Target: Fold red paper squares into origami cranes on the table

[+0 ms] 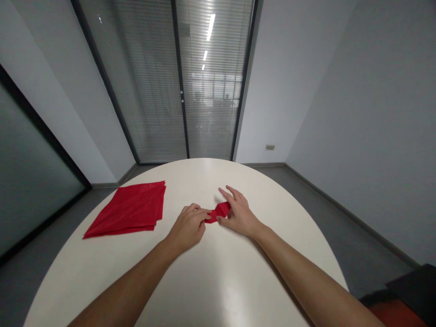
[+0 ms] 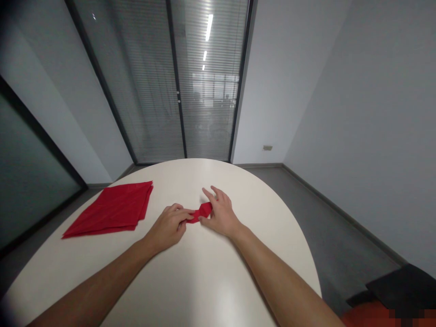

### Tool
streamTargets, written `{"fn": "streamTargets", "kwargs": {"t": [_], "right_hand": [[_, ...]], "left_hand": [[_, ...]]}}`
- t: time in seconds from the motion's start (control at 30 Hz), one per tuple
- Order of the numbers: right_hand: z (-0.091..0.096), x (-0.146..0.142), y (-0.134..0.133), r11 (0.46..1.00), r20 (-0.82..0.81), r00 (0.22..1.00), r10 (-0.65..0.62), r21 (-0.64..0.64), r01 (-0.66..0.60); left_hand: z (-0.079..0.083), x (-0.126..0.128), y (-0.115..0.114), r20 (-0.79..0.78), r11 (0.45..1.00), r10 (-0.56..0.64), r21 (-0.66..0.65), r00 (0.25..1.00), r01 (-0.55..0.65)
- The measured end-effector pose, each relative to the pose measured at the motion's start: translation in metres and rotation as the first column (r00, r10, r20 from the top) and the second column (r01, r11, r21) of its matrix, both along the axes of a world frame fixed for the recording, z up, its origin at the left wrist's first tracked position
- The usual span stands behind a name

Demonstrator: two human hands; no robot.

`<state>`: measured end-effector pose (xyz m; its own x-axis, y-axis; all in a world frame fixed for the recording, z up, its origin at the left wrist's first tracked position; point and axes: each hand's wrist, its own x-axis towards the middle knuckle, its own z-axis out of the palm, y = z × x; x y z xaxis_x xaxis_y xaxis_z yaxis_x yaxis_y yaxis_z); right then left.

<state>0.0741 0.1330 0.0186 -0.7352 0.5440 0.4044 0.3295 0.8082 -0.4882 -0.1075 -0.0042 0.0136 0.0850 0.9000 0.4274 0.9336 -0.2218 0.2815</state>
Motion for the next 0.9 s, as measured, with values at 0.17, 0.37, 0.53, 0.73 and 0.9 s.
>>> {"fn": "streamTargets", "kwargs": {"t": [0.17, 0.37, 0.53, 0.73, 0.9], "right_hand": [[0.013, 0.005, -0.002, 0.990, 0.156, 0.982, 0.106, 0.079, -0.120], [0.023, 0.011, -0.001, 0.974, 0.171, 0.962, 0.214, 0.041, -0.224], [0.020, 0.017, 0.006, 0.983, 0.120, 0.978, 0.169, -0.090, -0.159], [0.017, 0.017, 0.015, 0.956, 0.013, 0.959, 0.285, -0.077, -0.283], [0.017, 0.014, 0.013, 0.900, 0.055, 0.898, 0.437, -0.023, -0.436]], "left_hand": [[-0.002, -0.003, 0.003, -0.065, 0.997, 0.063, -0.029, 0.996, -0.065], [0.006, 0.001, -0.002, -0.074, 0.994, 0.103, -0.023, 0.992, -0.105], [0.010, 0.003, -0.006, -0.053, 0.997, 0.066, -0.033, 0.996, -0.067], [0.009, 0.002, -0.009, 0.000, 0.993, -0.034, -0.115, 0.999, 0.034], [0.006, 0.002, -0.009, 0.054, 0.984, -0.069, -0.160, 0.996, 0.076]]}}
